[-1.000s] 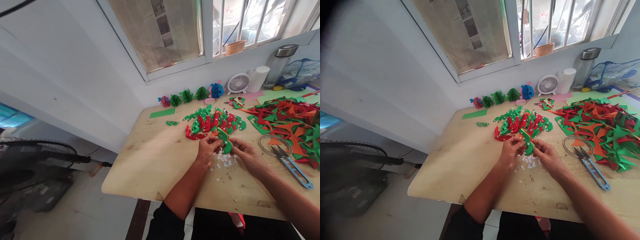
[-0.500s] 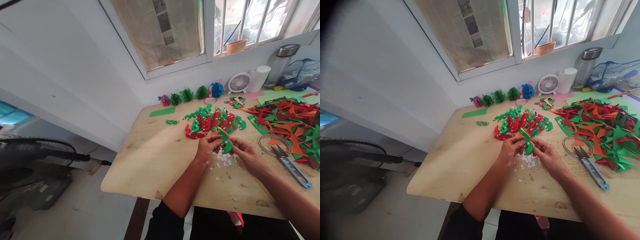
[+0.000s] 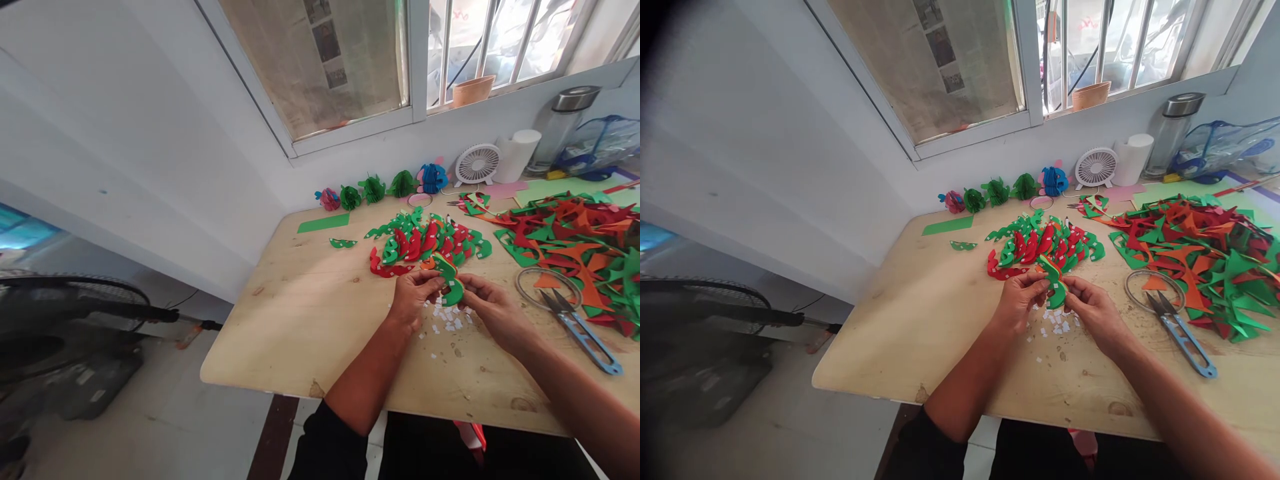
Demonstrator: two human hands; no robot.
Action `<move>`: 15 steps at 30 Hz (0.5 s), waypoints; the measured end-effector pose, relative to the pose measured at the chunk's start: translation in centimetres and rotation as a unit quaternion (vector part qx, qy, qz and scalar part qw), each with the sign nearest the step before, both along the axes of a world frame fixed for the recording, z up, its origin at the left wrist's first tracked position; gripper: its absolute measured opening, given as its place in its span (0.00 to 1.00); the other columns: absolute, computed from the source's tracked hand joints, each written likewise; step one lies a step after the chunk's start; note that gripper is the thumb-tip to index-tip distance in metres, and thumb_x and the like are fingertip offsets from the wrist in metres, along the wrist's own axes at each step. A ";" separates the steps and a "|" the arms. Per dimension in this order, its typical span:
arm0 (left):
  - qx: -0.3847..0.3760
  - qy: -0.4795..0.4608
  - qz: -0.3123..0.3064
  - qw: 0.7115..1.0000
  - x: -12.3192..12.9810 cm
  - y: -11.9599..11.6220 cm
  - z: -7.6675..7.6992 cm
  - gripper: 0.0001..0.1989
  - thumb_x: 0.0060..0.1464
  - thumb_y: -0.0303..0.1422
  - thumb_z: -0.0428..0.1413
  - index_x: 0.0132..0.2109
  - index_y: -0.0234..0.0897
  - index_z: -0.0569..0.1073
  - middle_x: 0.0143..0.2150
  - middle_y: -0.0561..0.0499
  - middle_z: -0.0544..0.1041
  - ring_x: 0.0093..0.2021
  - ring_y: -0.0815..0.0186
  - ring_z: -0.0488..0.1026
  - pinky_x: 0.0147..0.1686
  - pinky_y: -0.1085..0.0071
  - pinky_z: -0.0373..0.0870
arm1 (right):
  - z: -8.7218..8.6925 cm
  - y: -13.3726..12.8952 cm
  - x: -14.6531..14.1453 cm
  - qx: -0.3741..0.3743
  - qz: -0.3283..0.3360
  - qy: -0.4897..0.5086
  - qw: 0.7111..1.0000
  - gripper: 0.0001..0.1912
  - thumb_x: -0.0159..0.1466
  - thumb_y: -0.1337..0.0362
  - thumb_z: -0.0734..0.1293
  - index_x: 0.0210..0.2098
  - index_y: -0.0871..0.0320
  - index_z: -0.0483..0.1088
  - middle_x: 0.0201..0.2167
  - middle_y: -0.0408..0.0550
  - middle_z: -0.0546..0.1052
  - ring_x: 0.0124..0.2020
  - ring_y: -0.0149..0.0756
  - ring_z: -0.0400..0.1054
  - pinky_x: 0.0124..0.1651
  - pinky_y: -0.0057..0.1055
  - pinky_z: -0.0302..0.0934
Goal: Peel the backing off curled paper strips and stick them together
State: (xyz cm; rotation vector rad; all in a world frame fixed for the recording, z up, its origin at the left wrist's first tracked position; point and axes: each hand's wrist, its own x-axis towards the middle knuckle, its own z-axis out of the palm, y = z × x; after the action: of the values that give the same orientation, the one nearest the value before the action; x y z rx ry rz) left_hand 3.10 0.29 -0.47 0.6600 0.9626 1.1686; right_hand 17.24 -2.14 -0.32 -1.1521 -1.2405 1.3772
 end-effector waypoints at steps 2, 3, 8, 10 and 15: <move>0.002 0.004 -0.001 1.000 0.0 0.0 -0.2 0.19 0.26 0.38 0.69 0.28 0.31 0.76 0.16 0.56 0.69 0.15 0.76 0.61 0.19 0.75 0.54 | 0.0 0.0 -0.1 -0.006 -0.001 0.011 1.000 0.23 0.50 0.46 0.71 0.38 0.55 0.75 0.28 0.46 0.76 0.26 0.33 0.64 0.28 0.29 0.59; 0.002 0.006 -0.002 1.000 0.0 0.0 -0.2 0.19 0.26 0.38 0.69 0.28 0.31 0.76 0.17 0.56 0.69 0.15 0.76 0.61 0.19 0.75 0.55 | 0.1 0.0 -0.1 -0.011 -0.001 0.017 1.000 0.23 0.50 0.46 0.71 0.38 0.55 0.75 0.28 0.45 0.76 0.26 0.33 0.64 0.28 0.29 0.59; 0.006 0.006 -0.004 1.000 0.0 0.0 -0.2 0.18 0.28 0.37 0.69 0.28 0.31 0.76 0.18 0.55 0.70 0.16 0.76 0.61 0.22 0.74 0.58 | 0.1 0.0 -0.1 -0.028 -0.001 0.042 0.999 0.22 0.49 0.48 0.73 0.37 0.56 0.75 0.26 0.44 0.76 0.25 0.31 0.63 0.28 0.27 0.58; 0.009 0.008 -0.005 1.000 -0.1 -0.1 -0.1 0.17 0.29 0.37 0.69 0.28 0.31 0.76 0.18 0.55 0.70 0.16 0.76 0.61 0.22 0.74 0.57 | 0.1 0.0 -0.2 -0.031 0.000 0.046 0.998 0.22 0.48 0.48 0.73 0.37 0.56 0.75 0.26 0.44 0.75 0.25 0.31 0.62 0.28 0.27 0.57; 0.021 0.010 -0.003 1.000 -0.1 -0.4 0.2 0.12 0.34 0.34 0.67 0.28 0.32 0.76 0.18 0.54 0.70 0.16 0.76 0.62 0.20 0.75 0.54 | 0.5 -0.4 0.0 -0.038 0.013 0.052 0.998 0.18 0.52 0.50 0.72 0.36 0.54 0.74 0.26 0.43 0.75 0.26 0.30 0.61 0.28 0.26 0.56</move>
State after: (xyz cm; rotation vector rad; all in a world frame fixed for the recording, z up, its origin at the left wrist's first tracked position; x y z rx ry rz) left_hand 3.04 -0.07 -0.26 0.7086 0.9543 1.1821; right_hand 17.20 -2.57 0.18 -1.1048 -1.1408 1.4973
